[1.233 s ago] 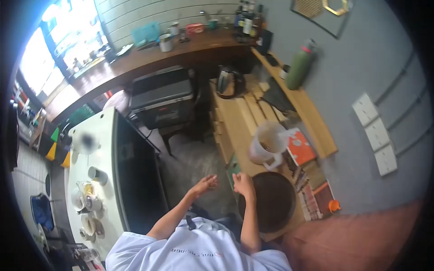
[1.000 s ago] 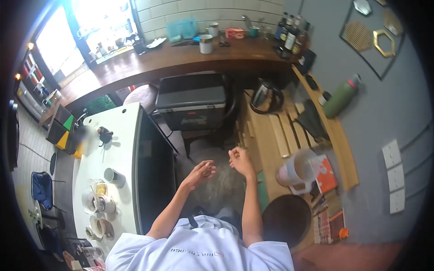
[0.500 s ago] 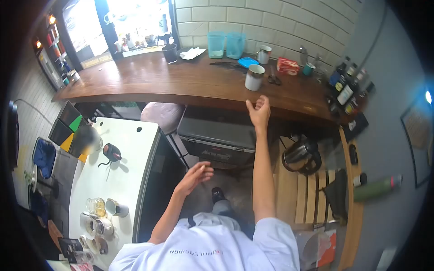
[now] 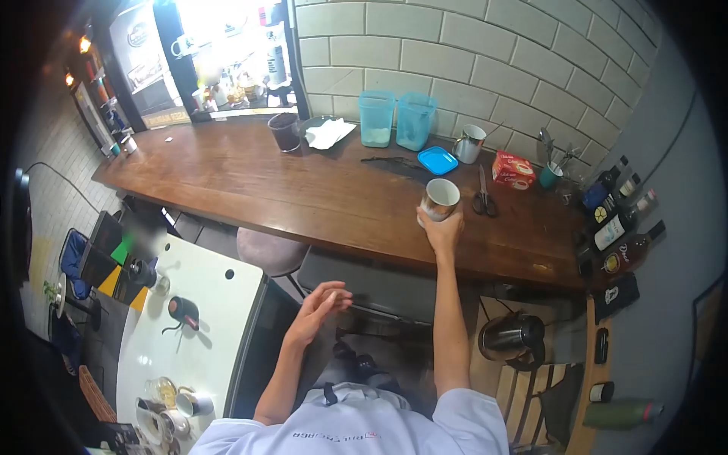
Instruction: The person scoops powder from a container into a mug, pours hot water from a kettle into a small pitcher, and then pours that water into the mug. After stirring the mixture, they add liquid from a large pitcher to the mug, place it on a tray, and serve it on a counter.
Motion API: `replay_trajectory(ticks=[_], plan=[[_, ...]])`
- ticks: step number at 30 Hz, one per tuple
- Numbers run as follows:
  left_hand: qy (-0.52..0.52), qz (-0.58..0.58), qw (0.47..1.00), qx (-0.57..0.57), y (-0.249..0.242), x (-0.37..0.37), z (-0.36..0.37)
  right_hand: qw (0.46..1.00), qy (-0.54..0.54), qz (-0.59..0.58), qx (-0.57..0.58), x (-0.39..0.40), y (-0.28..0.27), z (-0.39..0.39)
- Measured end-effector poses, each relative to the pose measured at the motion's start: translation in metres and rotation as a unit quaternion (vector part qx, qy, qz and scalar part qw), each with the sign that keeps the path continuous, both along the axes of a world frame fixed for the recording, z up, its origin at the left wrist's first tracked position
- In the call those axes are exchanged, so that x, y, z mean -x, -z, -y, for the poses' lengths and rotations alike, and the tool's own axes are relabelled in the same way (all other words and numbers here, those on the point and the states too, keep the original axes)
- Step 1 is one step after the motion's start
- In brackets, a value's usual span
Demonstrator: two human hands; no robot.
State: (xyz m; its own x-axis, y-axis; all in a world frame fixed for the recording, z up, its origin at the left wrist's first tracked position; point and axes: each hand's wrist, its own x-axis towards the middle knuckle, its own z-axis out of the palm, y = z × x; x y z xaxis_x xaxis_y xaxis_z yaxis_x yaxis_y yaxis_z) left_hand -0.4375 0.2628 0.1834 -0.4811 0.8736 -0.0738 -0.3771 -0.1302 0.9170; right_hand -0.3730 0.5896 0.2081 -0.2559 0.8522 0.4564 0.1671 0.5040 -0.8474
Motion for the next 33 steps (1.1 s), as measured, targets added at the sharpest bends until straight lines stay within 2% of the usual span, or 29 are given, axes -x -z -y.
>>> replay_trajectory(ticks=[3,4,6,8,9,10,12,13,16,18,21,23,26,30,33], plan=[[0.006,-0.094,0.995,-0.022,-0.023,0.031,-0.022,1.000,-0.021,0.006,-0.006,0.014,-0.005,0.014],[0.013,-0.108,0.993,-0.033,-0.029,0.045,-0.032,0.997,-0.065,-0.035,-0.012,0.021,-0.002,0.014],[0.008,-0.197,0.979,-0.059,-0.047,0.079,-0.063,0.998,-0.061,0.015,-0.017,0.033,-0.012,0.027],[0.018,-0.230,0.972,-0.035,-0.066,0.096,-0.081,0.996,-0.071,0.044,-0.040,0.038,-0.008,0.025],[0.026,-0.218,0.975,-0.032,-0.069,0.103,-0.093,0.989,-0.121,0.081,-0.004,0.032,-0.016,0.026],[0.032,-0.210,0.977,-0.033,-0.068,0.104,-0.102,0.990,-0.114,0.088,-0.002,0.025,-0.014,0.021],[-0.003,-0.304,0.952,-0.045,-0.065,0.109,-0.118,0.955,-0.243,0.164,-0.050,0.011,-0.018,0.007],[0.018,-0.301,0.952,-0.041,-0.063,0.110,-0.124,0.934,-0.247,0.258,0.009,-0.003,-0.028,0.001],[0.039,-0.353,0.935,-0.011,-0.064,0.105,-0.141,0.918,-0.287,0.273,0.038,-0.037,-0.064,-0.013],[0.057,-0.340,0.938,0.013,-0.062,0.102,-0.159,0.913,-0.309,0.265,0.033,-0.048,-0.088,-0.025],[0.029,-0.381,0.924,-0.009,-0.051,0.094,-0.195,0.897,-0.335,0.287,0.040,-0.043,-0.111,-0.051],[-0.044,-0.399,0.915,-0.042,-0.047,0.086,-0.213,0.885,-0.347,0.307,0.048,-0.030,-0.118,-0.073],[-0.024,-0.347,0.936,-0.044,-0.055,0.080,-0.223,0.879,-0.375,0.290,0.053,-0.002,-0.121,-0.104],[-0.059,-0.315,0.946,-0.051,-0.062,0.075,-0.220,0.884,-0.355,0.303,-0.002,0.023,-0.136,-0.126],[-0.078,-0.351,0.932,-0.039,-0.060,0.076,-0.213,0.903,-0.325,0.273,-0.064,0.043,-0.140,-0.148]])
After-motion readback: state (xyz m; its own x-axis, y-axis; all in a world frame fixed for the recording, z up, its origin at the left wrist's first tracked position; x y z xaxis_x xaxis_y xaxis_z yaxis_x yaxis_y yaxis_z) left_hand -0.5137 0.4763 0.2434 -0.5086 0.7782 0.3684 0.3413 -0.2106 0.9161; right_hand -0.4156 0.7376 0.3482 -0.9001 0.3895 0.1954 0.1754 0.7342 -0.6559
